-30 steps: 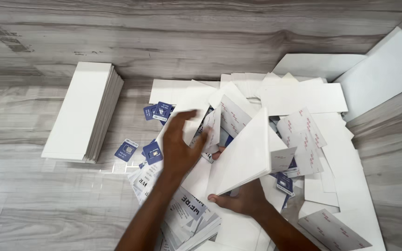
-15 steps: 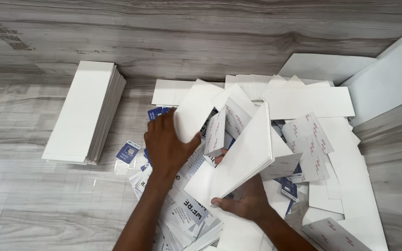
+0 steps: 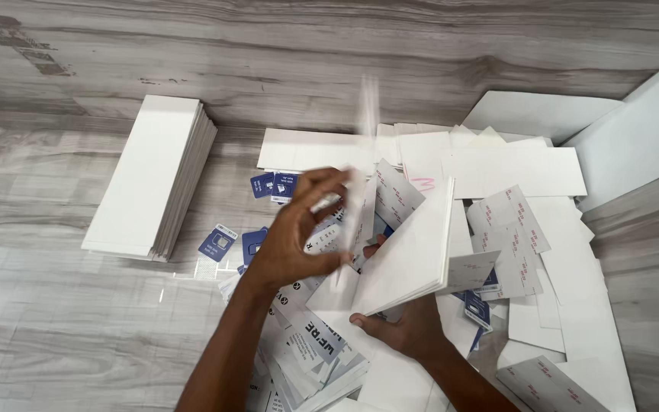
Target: The person repeatedly picks up small white paper sheets from a scattered pile on a tiled floor and stacks them into a neat pile on the left. The hands handle the sheets one at a time or in small groups, aligning them before placing them onto the growing stack.
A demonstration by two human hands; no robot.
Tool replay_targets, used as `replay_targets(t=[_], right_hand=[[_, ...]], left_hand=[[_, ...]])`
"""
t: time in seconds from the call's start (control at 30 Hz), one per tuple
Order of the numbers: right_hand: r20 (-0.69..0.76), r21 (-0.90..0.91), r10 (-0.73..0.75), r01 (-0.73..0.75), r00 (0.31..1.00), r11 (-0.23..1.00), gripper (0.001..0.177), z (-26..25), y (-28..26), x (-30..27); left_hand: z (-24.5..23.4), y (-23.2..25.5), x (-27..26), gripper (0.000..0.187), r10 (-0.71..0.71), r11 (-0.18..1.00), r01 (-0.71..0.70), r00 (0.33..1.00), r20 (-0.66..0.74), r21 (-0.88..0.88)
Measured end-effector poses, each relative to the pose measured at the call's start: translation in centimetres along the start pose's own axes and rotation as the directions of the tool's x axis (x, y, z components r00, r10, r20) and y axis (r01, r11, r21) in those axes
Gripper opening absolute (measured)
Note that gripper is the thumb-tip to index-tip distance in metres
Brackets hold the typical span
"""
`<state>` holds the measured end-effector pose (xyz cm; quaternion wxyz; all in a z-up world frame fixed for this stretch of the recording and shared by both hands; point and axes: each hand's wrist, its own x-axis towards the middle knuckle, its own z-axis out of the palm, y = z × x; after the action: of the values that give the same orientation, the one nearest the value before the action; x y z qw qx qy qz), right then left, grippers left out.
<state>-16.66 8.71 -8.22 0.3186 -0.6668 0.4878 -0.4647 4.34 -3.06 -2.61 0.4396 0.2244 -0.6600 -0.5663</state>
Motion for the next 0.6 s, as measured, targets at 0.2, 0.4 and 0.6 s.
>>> replay_targets(t=[0.2,0.4,0.6], right_hand=[[0.019,-0.141,0.032,-0.029,0.999,0.99,0.095,-0.2,3.3,-1.8],[0.008,0.045,0.041,-0.042,0.999,0.998,0.092,-0.3,6.3,-3.2],[0.158,-0.02,0.042,-0.039,0.987,0.999,0.053,-0.3,6.0,-3.1]], left_hand=[[0.8,2.5,-0.2,0.11,-0.159,0.984,0.176,0.916,0.369,-0.012],[1.8,3.7,-0.2,0.115,-0.238,0.971,0.22,0.866,0.44,0.093],[2.1,3.7,0.0,0.12,-0.243,0.97,0.21,0.872,0.424,0.124]])
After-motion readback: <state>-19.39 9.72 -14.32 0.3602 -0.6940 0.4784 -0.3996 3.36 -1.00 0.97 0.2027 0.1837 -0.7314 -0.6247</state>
